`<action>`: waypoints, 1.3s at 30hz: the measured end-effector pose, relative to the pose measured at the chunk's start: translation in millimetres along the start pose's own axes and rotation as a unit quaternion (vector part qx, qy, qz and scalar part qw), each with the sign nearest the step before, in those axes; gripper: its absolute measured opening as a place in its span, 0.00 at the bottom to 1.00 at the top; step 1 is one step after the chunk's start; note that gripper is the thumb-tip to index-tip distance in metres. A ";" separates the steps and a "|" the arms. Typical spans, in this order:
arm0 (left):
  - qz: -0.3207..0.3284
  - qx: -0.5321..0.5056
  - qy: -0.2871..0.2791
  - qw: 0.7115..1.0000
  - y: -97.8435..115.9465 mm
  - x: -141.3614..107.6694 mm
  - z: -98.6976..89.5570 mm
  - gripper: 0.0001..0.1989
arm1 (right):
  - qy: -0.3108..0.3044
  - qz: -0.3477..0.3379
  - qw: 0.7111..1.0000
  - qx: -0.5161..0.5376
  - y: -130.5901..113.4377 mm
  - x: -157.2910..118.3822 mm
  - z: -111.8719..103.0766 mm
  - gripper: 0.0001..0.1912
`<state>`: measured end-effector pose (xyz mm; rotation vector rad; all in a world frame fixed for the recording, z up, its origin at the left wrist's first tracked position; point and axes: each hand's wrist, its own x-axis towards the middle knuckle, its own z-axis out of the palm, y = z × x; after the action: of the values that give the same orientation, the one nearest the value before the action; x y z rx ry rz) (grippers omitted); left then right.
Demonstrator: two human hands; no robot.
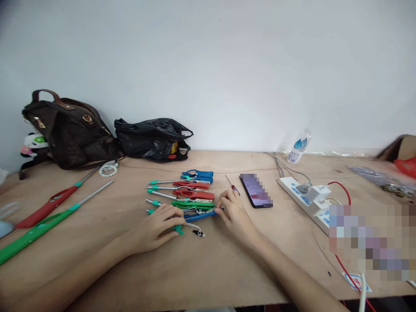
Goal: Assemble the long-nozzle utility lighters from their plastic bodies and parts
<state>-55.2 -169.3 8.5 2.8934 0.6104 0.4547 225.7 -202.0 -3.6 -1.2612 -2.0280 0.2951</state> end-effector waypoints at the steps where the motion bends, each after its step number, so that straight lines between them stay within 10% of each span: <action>1: 0.000 0.002 0.000 1.000 -0.2 0.1 -0.3 0.10 | 0.013 0.000 1.000 -0.008 1.4 0.2 -0.6 0.06; 22: -0.042 0.011 -0.022 0.999 -9.0 -0.4 6.5 0.10 | 0.207 0.054 0.977 -0.019 -0.5 0.1 -29.1 0.10; 30: -0.046 -0.009 -0.014 0.999 -8.8 -1.0 7.2 0.10 | -0.049 -0.214 0.976 0.001 -38.6 -21.7 9.2 0.13; 39: -0.040 0.014 -0.008 0.999 -13.5 -2.4 5.3 0.10 | -0.198 -0.174 0.954 -0.143 -26.3 -19.6 3.1 0.08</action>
<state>-60.6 -158.6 0.1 2.8825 0.7319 0.4145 210.6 -231.1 -0.7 -1.0373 -2.6694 0.0902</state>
